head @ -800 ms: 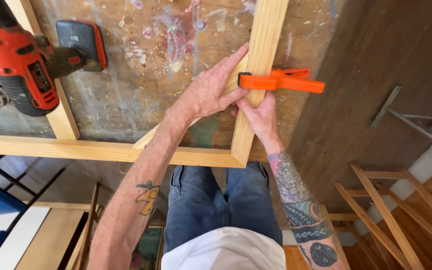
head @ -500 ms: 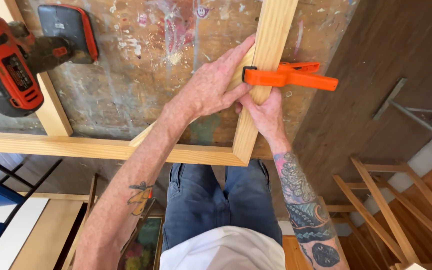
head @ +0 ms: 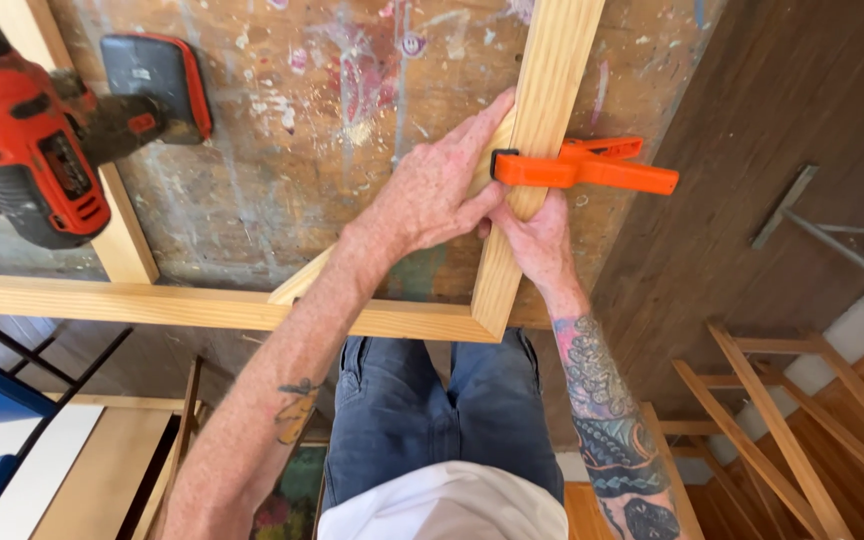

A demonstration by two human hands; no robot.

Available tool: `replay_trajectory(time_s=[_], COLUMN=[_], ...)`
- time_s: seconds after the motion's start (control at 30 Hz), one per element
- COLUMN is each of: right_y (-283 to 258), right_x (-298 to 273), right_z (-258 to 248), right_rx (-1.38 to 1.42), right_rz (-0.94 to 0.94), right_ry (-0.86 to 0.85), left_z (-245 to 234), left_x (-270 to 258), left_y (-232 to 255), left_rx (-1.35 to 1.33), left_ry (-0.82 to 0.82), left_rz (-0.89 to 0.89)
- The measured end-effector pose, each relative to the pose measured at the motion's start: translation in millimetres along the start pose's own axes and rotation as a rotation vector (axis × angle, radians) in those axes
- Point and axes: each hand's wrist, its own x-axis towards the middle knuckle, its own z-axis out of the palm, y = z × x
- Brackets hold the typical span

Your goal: Assembling a wooden frame using clamps and a power drill

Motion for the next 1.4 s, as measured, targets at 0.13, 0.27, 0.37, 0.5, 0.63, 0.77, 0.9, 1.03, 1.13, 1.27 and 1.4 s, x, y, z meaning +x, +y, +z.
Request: replay_trajectory(time_s=[0.13, 0.27, 0.37, 0.5, 0.63, 0.77, 0.9, 1.03, 1.13, 1.27, 1.4], right_y=[-2.4, -100.6, -150.7, -177.3, -176.3, -161.8, -162.5, -207.3, -202.8, -181.1, -148.6], right_x=[3.9, -12.3, -44.6, -23.4, 37.2, 59.2, 64.1, 46.6, 36.0, 32.0, 19.7], right_z=[-5.0, -2.2, -28.5, -63.9, -38.9, -33.5, -27.8, -20.3, -25.7, 15.2, 83.2], right_rx=[-0.024, -0.602, -0.969, -1.428, -1.678, -1.587, -1.522, -1.677, -1.749, -1.628, -1.544], right_rz=[0.02, 0.218, 0.259, -0.462, -0.157, 0.148, 0.103, 0.008, -0.447, -0.832, -0.675], right_ry=[0.023, -0.088, -0.048, -0.158, -0.579, -0.686, -0.743, -0.856, -0.664, -0.792, -1.112], left_z=[-2.2, -3.9, -8.3, 0.4, -7.8, -17.2, -18.8, 22.6, 53.5, 67.4, 110.1], left_x=[2.9, 4.8, 5.1, 19.2, 18.6, 8.8, 2.9, -9.1, -45.3, -122.6, -210.0], left_y=[1.0, 2.8, 5.6, -10.8, -3.9, 13.5, 17.3, 15.4, 35.7, 66.1, 77.0], left_rx=[0.002, -0.094, -0.208, -0.338, -0.319, -0.34, -0.192, -0.014, 0.268, -0.04, -1.35], left_ry=[0.02, -0.031, -0.072, -0.089, -0.103, -0.091, -0.108, 0.161, 0.532, 0.99, 1.456], left_rz=[-0.012, -0.1, -0.207, -0.246, -0.274, -0.262, -0.245, -0.26, -0.371, -0.407, -0.75])
